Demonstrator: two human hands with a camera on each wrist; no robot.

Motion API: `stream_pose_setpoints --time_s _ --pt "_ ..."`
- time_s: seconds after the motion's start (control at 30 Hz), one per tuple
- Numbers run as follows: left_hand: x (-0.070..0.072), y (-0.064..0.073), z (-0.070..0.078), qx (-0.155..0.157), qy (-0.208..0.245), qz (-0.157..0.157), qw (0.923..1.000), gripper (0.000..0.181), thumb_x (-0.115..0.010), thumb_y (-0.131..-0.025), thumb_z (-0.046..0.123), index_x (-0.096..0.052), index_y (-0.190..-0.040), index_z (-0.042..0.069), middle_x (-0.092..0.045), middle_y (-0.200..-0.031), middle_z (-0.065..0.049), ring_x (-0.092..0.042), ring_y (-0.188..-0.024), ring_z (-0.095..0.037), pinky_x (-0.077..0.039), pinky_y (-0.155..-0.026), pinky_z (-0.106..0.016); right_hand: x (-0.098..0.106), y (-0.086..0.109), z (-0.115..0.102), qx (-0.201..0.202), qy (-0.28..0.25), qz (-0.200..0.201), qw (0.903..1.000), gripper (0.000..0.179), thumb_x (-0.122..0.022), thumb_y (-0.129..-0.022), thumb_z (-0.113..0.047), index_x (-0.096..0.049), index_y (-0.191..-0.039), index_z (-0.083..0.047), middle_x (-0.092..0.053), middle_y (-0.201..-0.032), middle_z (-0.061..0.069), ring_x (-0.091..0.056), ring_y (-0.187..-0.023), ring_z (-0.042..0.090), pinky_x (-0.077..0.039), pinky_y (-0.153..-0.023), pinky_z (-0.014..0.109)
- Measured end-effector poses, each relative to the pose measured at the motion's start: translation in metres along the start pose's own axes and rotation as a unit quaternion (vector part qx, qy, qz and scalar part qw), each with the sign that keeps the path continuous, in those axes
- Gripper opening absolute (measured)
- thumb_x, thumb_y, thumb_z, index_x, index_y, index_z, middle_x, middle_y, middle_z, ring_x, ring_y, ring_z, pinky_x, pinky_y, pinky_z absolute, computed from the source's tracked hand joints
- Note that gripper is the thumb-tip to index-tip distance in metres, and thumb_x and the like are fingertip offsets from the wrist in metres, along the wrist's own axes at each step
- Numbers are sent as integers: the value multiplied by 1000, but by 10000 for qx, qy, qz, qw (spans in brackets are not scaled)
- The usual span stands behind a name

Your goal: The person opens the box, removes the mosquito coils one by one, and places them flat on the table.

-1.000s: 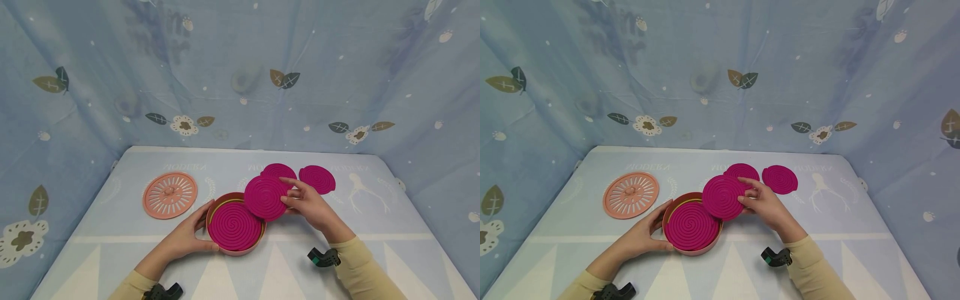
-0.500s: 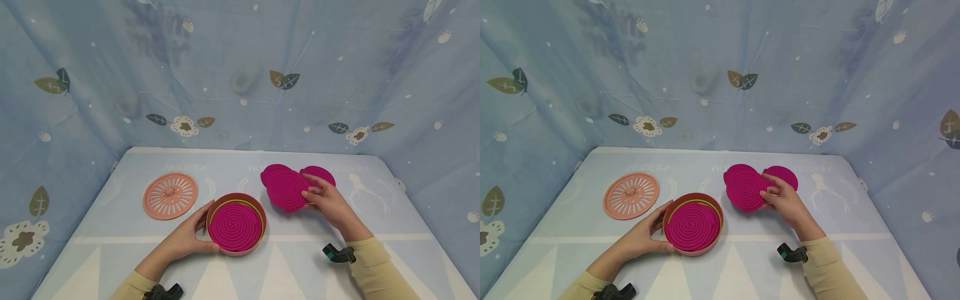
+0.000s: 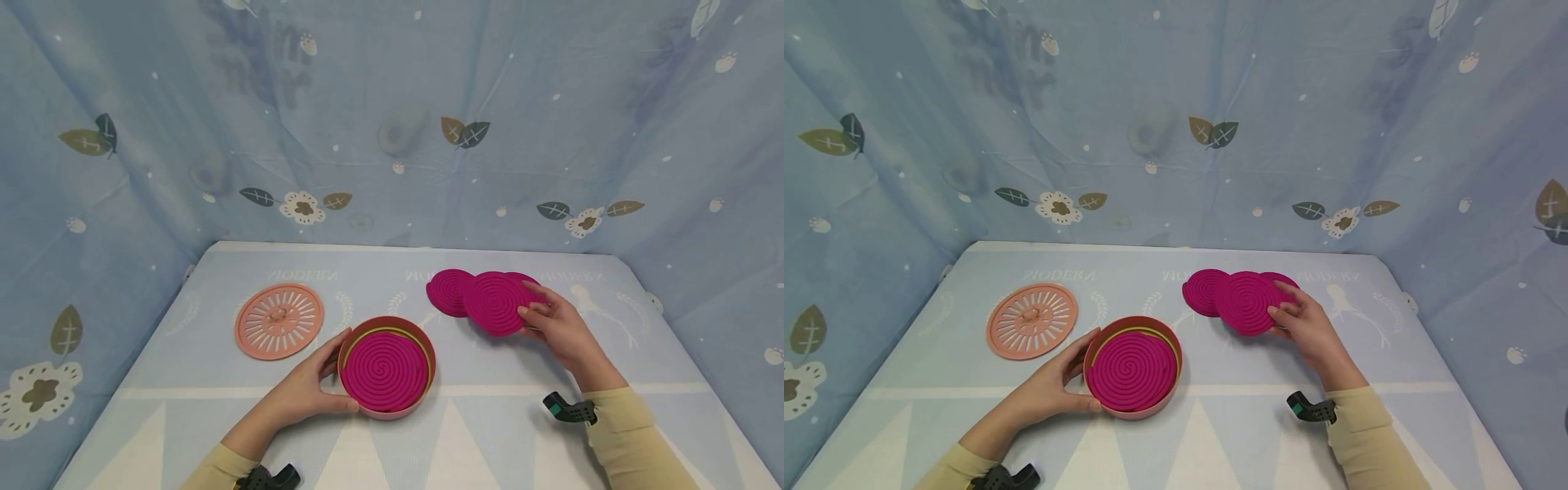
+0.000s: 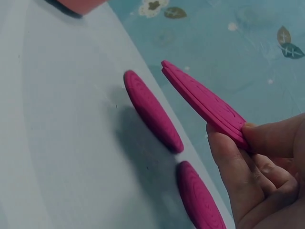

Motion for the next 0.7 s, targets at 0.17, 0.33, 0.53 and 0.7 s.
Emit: stream_pose_setpoints --time_s 0.17,0.33,0.53,0.7 --pt "0 0 0 -7 25 18 10000 121 -94 -61 44 -24 -158 27 -30 -156 12 -37 -139 -10 -36 -112 -24 16 0 2 -46 -147 164 9997 71 -65 -96 -8 -26 -156 -6 -58 -95 5 -67 -80 13 -62 -77 32" --pt "0 0 0 -4 49 12 10000 120 -94 -61 44 -25 -158 28 -30 -156 12 -36 -139 -10 -36 -112 -24 32 -1 5 -90 -414 301 9986 76 -66 -95 -8 -22 -157 -6 -66 -97 2 -69 -81 13 -62 -75 29" --pt "0 0 1 26 2 6 10000 120 -94 -61 45 -25 -157 29 -30 -156 12 -37 -138 -9 -36 -112 -24 50 -2 10 -137 -589 476 9970 78 -67 -95 -10 -21 -157 -8 -68 -97 -1 -68 -81 11 -61 -74 26" --pt "0 1 1 69 -35 10 10000 121 -94 -60 46 -25 -158 28 -30 -156 12 -37 -138 -8 -36 -112 -24 66 -3 13 -198 -696 630 9954 79 -67 -95 -10 -20 -158 -8 -67 -95 -1 -67 -80 10 -61 -73 26"
Point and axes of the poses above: each hand's wrist, its own y-axis away from the middle knuckle, its own x-axis out of the back of the hand, z = x × y, the point moved 8 cm from there along -y, towards the middle knuckle
